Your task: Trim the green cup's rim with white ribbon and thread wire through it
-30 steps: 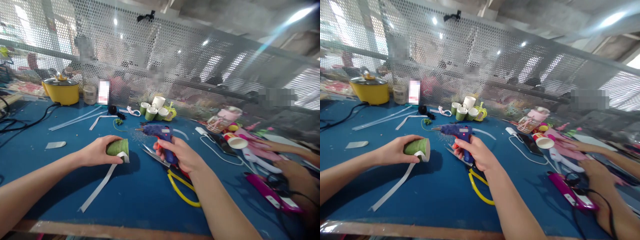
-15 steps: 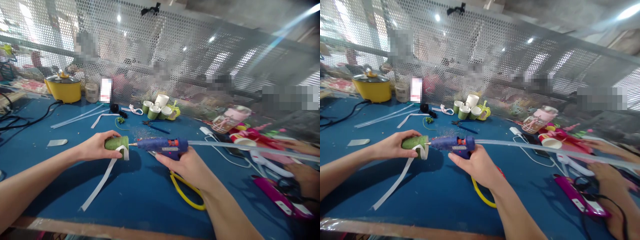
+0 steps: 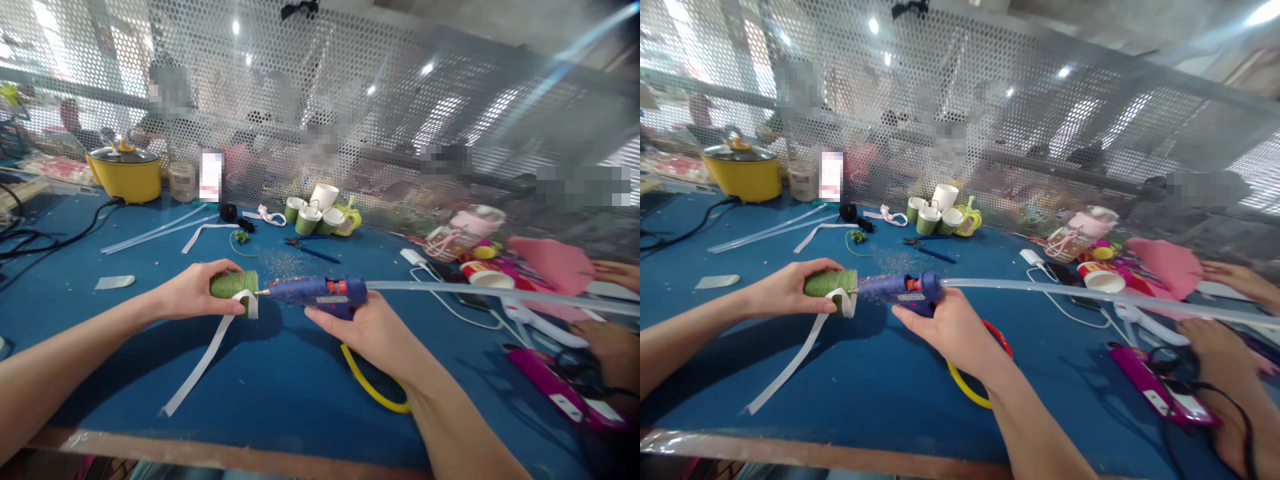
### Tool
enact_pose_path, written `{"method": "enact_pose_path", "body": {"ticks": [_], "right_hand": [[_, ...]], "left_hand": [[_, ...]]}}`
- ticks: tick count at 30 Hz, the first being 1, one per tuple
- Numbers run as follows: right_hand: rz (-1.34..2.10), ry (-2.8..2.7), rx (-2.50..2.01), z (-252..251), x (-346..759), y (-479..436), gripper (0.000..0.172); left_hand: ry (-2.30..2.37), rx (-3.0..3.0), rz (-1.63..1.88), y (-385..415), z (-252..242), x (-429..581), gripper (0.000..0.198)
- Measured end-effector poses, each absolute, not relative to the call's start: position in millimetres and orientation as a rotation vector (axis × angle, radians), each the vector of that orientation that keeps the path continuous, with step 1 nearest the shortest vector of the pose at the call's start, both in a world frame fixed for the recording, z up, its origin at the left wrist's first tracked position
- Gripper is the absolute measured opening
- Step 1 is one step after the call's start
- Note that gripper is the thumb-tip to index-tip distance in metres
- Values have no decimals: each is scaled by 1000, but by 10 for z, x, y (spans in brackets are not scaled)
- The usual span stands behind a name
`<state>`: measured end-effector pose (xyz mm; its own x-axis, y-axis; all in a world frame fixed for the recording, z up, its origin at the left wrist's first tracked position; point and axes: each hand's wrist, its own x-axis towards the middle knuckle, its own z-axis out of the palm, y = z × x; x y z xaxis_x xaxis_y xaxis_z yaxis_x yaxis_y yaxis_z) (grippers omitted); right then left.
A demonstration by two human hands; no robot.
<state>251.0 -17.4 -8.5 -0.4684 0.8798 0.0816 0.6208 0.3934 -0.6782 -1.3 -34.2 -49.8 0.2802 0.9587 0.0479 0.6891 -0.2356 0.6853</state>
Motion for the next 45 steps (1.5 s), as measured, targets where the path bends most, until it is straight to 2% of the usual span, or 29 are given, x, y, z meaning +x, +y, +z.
{"method": "enact_pose_path", "body": {"ticks": [13, 22, 35, 45], "right_hand": [[749, -2237, -1332, -112, 2507, -149, 26], [739, -2223, -1281, -82, 2474, -159, 21], [656, -2206, -1321, -106, 2482, -129, 27], [691, -2194, -1319, -111, 2479, -118, 23]], "left_hand": [[1451, 2067, 640, -348, -517, -9, 58], [1433, 2128, 674, -363, -502, 31, 58], [1416, 2238, 696, -384, -495, 43, 58], [1420, 2261, 703, -383, -483, 40, 58]]}}
